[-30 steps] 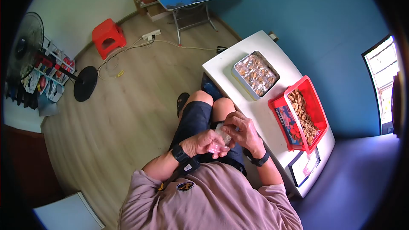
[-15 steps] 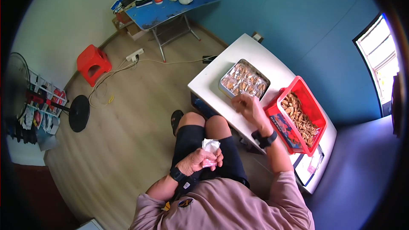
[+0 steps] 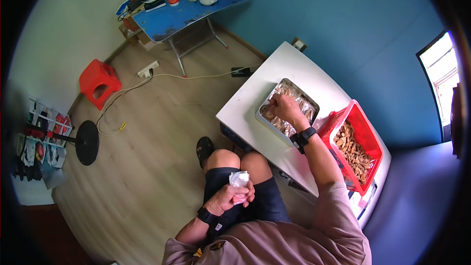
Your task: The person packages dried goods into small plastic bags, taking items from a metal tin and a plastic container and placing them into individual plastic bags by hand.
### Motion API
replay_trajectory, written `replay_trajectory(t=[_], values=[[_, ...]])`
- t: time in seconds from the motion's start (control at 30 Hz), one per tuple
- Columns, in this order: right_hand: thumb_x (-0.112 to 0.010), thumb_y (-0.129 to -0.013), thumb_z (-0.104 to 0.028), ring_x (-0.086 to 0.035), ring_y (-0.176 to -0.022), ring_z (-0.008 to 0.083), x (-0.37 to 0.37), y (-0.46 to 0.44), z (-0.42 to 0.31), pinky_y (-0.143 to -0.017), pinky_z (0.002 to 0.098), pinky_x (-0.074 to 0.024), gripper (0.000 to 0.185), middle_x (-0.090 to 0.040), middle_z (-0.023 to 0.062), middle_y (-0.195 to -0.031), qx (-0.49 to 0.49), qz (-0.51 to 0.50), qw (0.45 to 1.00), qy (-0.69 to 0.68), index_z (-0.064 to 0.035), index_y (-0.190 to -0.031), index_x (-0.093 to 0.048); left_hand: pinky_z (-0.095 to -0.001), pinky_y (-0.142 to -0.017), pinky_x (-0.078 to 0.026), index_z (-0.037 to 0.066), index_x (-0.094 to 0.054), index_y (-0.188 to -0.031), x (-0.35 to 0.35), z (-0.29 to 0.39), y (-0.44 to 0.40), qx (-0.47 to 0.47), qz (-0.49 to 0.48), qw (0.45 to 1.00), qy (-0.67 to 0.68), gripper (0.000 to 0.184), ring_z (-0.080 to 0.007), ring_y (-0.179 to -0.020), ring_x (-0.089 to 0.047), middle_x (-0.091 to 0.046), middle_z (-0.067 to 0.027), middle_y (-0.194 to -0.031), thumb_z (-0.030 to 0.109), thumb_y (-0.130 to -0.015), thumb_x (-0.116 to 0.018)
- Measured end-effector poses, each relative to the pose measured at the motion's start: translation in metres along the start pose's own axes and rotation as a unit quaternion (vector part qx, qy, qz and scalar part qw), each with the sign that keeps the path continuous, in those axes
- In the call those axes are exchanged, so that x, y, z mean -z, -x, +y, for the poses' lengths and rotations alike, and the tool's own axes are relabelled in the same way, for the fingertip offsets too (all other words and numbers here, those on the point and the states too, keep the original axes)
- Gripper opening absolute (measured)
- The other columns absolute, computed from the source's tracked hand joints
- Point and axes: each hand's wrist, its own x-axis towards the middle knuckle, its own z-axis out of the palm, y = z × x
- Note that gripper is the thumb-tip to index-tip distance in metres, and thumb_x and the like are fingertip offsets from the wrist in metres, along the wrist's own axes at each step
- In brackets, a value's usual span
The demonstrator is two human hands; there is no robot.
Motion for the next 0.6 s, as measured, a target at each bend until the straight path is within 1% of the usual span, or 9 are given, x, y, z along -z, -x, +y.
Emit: replay_trajectory(t=[0.07, 0.13, 0.23, 0.3, 0.37, 0.43, 0.5, 0.53, 0.6], values=[[-0.069, -0.072, -0.016, -0.066, -0.084, 0.0321, 0.002, 0.002, 0.003, -0.074, 0.0402, -0.0514, 0.018, -0.069, 0.014, -0.085, 0.005, 0.001, 1.0, -0.026, -0.0065, -0.088, -0.067, -0.0284, -0.056, -0.051, 0.005, -0.059, -0.087, 0.002, -0.001, -0.002, 0.005, -0.004, 1.0, -0.002, 0.017, -0.02, -0.075, -0.062, -0.059, -0.0064, -0.078, 0.016, -0.077, -0.068], [-0.069, -0.07, -0.009, -0.068, -0.077, 0.0267, 0.002, 0.006, 0.007, -0.069, 0.0368, -0.052, 0.018, -0.069, 0.0131, -0.079, 0.014, 0.007, 0.991, -0.131, -0.0037, -0.087, -0.069, -0.0283, -0.056, -0.051, 0.005, -0.059, -0.086, 0.002, -0.001, -0.003, 0.006, -0.006, 1.0, -0.004, 0.018, -0.0198, -0.075, -0.061, -0.059, -0.0063, -0.078, 0.016, -0.077, -0.069], [-0.068, -0.069, -0.005, -0.068, -0.071, 0.0217, 0.005, 0.01, 0.01, -0.065, 0.0338, -0.0516, 0.022, -0.069, 0.012, -0.075, -0.008, 0.004, 0.979, -0.201, -0.0019, -0.091, -0.07, -0.0285, -0.055, -0.051, 0.004, -0.059, -0.087, 0.0, -0.002, -0.003, -0.005, -0.01, 1.0, 0.002, 0.017, -0.0196, -0.075, -0.061, -0.058, -0.0061, -0.078, 0.016, -0.078, -0.069], [-0.066, -0.07, -0.005, -0.068, -0.07, 0.0202, 0.003, 0.01, 0.015, -0.064, 0.0335, -0.0514, 0.023, -0.069, 0.0118, -0.074, 0.002, 0.016, 0.978, -0.206, -0.0014, -0.093, -0.07, -0.0285, -0.056, -0.051, 0.004, -0.059, -0.086, 0.0, -0.003, -0.001, -0.01, 0.005, 1.0, 0.001, 0.016, -0.0194, -0.075, -0.061, -0.058, -0.0057, -0.077, 0.016, -0.079, -0.067], [-0.064, -0.073, 0.0, -0.059, -0.062, 0.0114, 0.006, 0.017, 0.015, -0.057, 0.028, -0.0462, 0.021, -0.061, 0.0036, -0.068, 0.021, 0.044, 0.973, -0.226, 0.0023, -0.094, -0.066, -0.0287, -0.056, -0.051, 0.004, -0.059, -0.086, -0.001, -0.005, -0.001, -0.02, 0.004, 1.0, 0.002, 0.016, -0.0194, -0.075, -0.061, -0.057, -0.0056, -0.077, 0.016, -0.079, -0.067], [-0.063, -0.074, 0.0, -0.056, -0.062, 0.0107, 0.012, 0.024, 0.011, -0.058, 0.0274, -0.0443, 0.025, -0.06, 0.0026, -0.068, 0.05, 0.054, 0.975, -0.209, 0.0022, -0.099, -0.065, -0.0289, -0.056, -0.05, 0.004, -0.058, -0.085, -0.002, -0.004, -0.001, -0.03, 0.002, 1.0, 0.001, 0.015, -0.0195, -0.074, -0.06, -0.057, -0.0054, -0.076, 0.015, -0.08, -0.067], [-0.062, -0.072, -0.003, -0.056, -0.062, 0.017, 0.028, 0.04, -0.005, -0.061, 0.0321, -0.0451, 0.029, -0.057, 0.0065, -0.065, 0.085, 0.092, 0.954, -0.272, -0.0007, -0.101, -0.066, -0.0296, -0.056, -0.05, 0.004, -0.058, -0.086, -0.004, -0.004, -0.001, -0.066, 0.019, 0.998, -0.005, 0.016, -0.0198, -0.074, -0.06, -0.056, -0.0055, -0.075, 0.015, -0.08, -0.068], [-0.06, -0.074, 0.001, -0.051, -0.062, 0.0124, 0.037, 0.048, -0.008, -0.059, 0.0282, -0.0417, 0.029, -0.053, 0.0028, -0.065, 0.085, 0.083, 0.953, -0.279, -0.0006, -0.103, -0.063, -0.0296, -0.056, -0.05, 0.004, -0.058, -0.086, -0.005, -0.002, 0.0, -0.07, 0.017, 0.997, -0.008, 0.016, -0.0198, -0.074, -0.06, -0.056, -0.0055, -0.075, 0.015, -0.08, -0.068], [-0.06, -0.076, 0.003, -0.045, -0.061, 0.0085, 0.057, 0.068, -0.021, -0.057, 0.0254, -0.0384, 0.028, -0.049, -0.0008, -0.066, 0.116, 0.086, 0.941, -0.306, 0.0003, -0.104, -0.062, -0.0302, -0.056, -0.05, 0.005, -0.058, -0.088, -0.01, 0.006, 0.0, -0.129, 0.048, 0.99, -0.018, 0.016, -0.0202, -0.075, -0.06, -0.056, -0.0058, -0.075, 0.015, -0.081, -0.068]])
